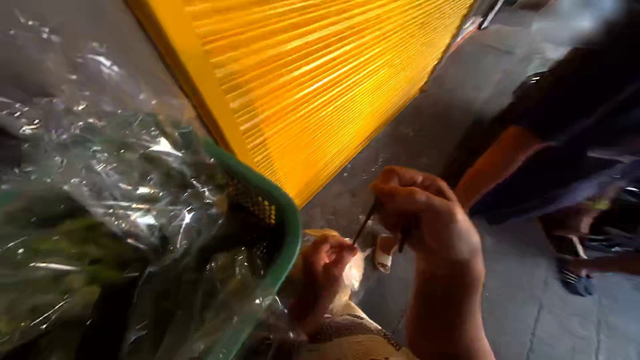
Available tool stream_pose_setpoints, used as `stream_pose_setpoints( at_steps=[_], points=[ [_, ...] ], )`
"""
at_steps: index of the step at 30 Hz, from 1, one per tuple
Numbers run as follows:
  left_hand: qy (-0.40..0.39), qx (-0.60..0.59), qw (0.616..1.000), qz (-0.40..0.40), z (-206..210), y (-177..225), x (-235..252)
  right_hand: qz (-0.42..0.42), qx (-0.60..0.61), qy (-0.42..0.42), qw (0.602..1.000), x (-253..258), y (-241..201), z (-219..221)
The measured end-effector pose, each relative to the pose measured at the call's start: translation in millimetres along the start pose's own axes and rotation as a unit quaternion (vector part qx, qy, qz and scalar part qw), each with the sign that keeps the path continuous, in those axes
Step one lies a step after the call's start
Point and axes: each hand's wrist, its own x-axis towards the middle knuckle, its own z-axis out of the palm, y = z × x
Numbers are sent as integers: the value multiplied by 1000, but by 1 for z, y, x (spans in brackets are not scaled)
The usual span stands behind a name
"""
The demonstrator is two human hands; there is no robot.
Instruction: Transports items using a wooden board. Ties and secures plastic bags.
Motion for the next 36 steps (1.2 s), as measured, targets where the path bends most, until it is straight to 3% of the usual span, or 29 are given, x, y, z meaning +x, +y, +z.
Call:
stream_pose_setpoints(
  at_steps=[4, 13, 23, 25, 27, 29, 30, 32, 34, 36],
  points=[
    [-30, 65, 997, -8, -6, -20, 17, 5, 47, -76, 996, 50, 19, -13],
    [121, 82, 989, 2, 2, -52, 48, 75, 35, -189, 979, 158, 58, -49],
    [181, 258, 946, 78, 0, -61, 87, 48, 39, -279, 958, 203, 57, -24],
    [230, 261, 934, 78, -3, -62, 96, 4, 9, -283, 959, 214, 57, -17],
    [276, 269, 920, 68, -5, -62, 101, -99, -150, -258, 949, 226, 55, -17],
    [318, 267, 909, 49, -8, -62, 109, -197, -359, -200, 890, 237, 47, -27],
    [339, 263, 902, 40, -10, -62, 113, -248, -402, -168, 865, 246, 45, -34],
    [390, 251, 885, 28, -13, -61, 125, -337, -330, -136, 871, 265, 50, -45],
    [432, 243, 868, 17, -10, -59, 130, -280, -280, -231, 889, 267, 68, -50],
    [469, 251, 847, 9, -7, -58, 142, -149, -271, -432, 847, 278, 102, -37]
  ],
)
